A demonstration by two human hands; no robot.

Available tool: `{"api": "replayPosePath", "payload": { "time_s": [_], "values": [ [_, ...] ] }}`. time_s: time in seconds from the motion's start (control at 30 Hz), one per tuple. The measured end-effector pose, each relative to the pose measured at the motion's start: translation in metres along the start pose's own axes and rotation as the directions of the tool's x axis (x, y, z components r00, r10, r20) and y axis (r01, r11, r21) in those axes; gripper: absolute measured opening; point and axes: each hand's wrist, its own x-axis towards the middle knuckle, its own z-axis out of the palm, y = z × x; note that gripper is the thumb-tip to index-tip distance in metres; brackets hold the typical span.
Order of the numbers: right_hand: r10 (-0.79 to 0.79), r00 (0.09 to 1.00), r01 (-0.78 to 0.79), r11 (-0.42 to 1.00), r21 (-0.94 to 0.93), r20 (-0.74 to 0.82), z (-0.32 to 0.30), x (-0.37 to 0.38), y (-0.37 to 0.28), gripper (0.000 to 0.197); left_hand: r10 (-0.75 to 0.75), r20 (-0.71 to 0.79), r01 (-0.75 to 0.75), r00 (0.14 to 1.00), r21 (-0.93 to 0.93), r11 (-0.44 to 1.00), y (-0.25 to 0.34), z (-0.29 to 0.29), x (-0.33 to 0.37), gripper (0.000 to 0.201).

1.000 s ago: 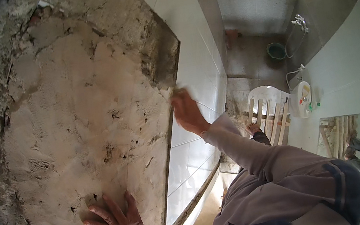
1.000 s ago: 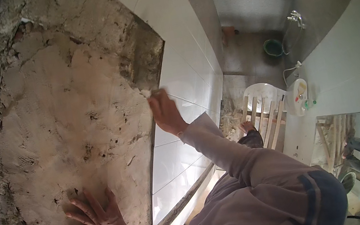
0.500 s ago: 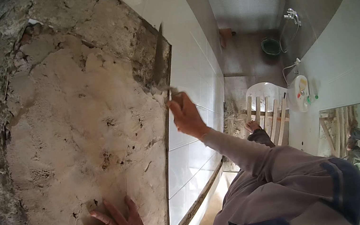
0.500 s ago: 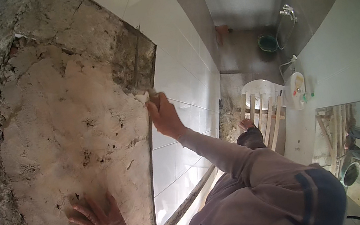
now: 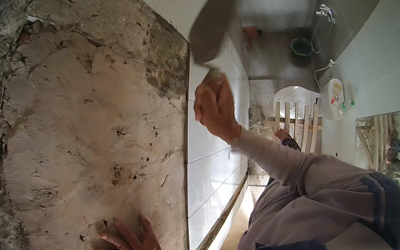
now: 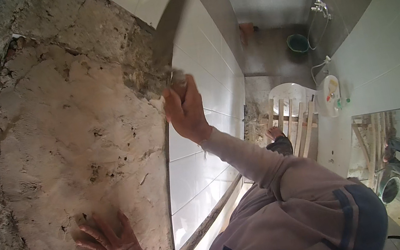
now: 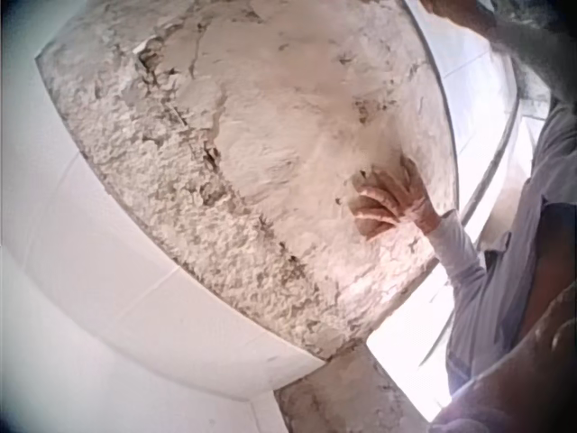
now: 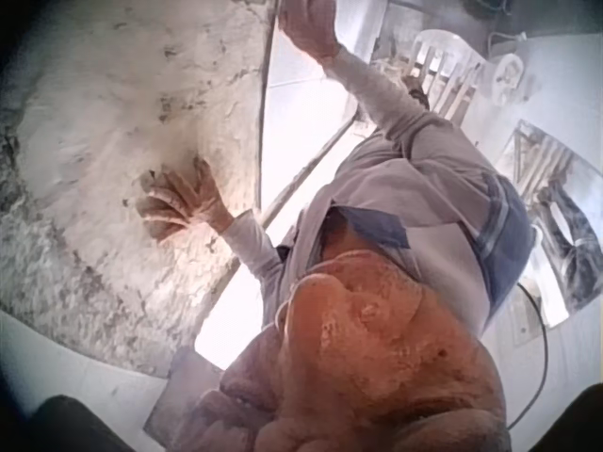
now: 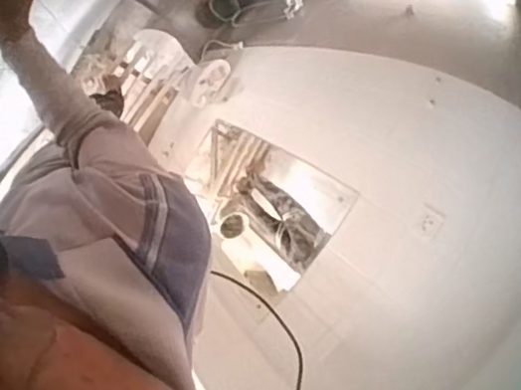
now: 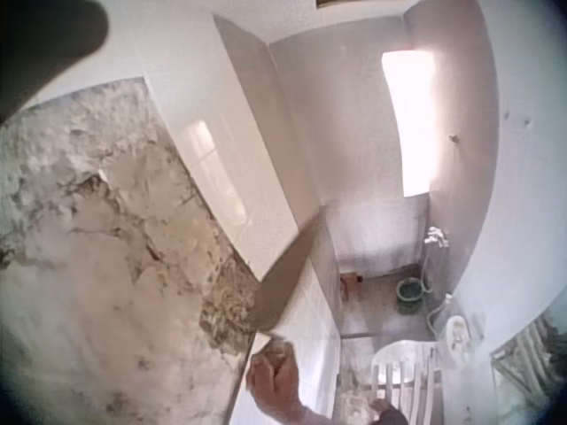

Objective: The person applies cement mortar to a wall using a trowel, places a white ceramic tile, and taps it into place with a hammer. The person repeats this process for multiple tiles on a partially tiled wall.

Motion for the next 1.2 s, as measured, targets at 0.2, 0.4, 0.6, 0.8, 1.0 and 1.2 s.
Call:
{"api": "replayPosePath", "payload": {
  "time_s": [0.2, 0.4, 0.6, 0.8, 1.0, 1.2],
  "values": [
    [0.191, 0.978, -0.148, 0.916, -0.374, 0.08, -0.011, -0.013, 0.058, 0.023, -0.015, -0.015, 0.015, 1.0, 0.028, 0.999, 0.008, 0.0, 0.01, 0.063],
    [-0.063, 0.992, 0.044, 0.985, 0.168, 0.113, 0.008, 0.003, -0.04, 0.022, 0.004, 0.018, -0.004, 1.0, 0.036, 0.999, 0.0, 0.0, 0.001, 0.057],
    [-0.08, 0.994, 0.097, 0.951, -0.293, 0.071, 0.013, 0.004, 0.041, 0.02, -0.017, -0.014, 0.017, 1.0, 0.039, 0.999, 0.011, 0.004, 0.008, 0.064],
    [-0.122, 0.992, 0.119, 0.926, 0.359, -0.014, 0.021, 0.011, -0.043, 0.013, 0.002, -0.007, -0.001, 1.0, 0.012, 1.0, 0.0, -0.002, 0.005, 0.06],
    [-0.07, 0.996, 0.086, 0.935, -0.343, 0.059, 0.017, -0.005, 0.018, 0.015, -0.015, 0.005, 0.015, 1.0, 0.052, 0.999, 0.005, 0.002, 0.006, 0.063],
    [-0.012, 0.997, -0.004, 0.979, 0.203, 0.075, 0.017, 0.005, -0.044, 0.018, 0.008, -0.002, -0.007, 1.0, 0.063, 0.998, 0.0, -0.001, 0.004, 0.063]
  ]
}}
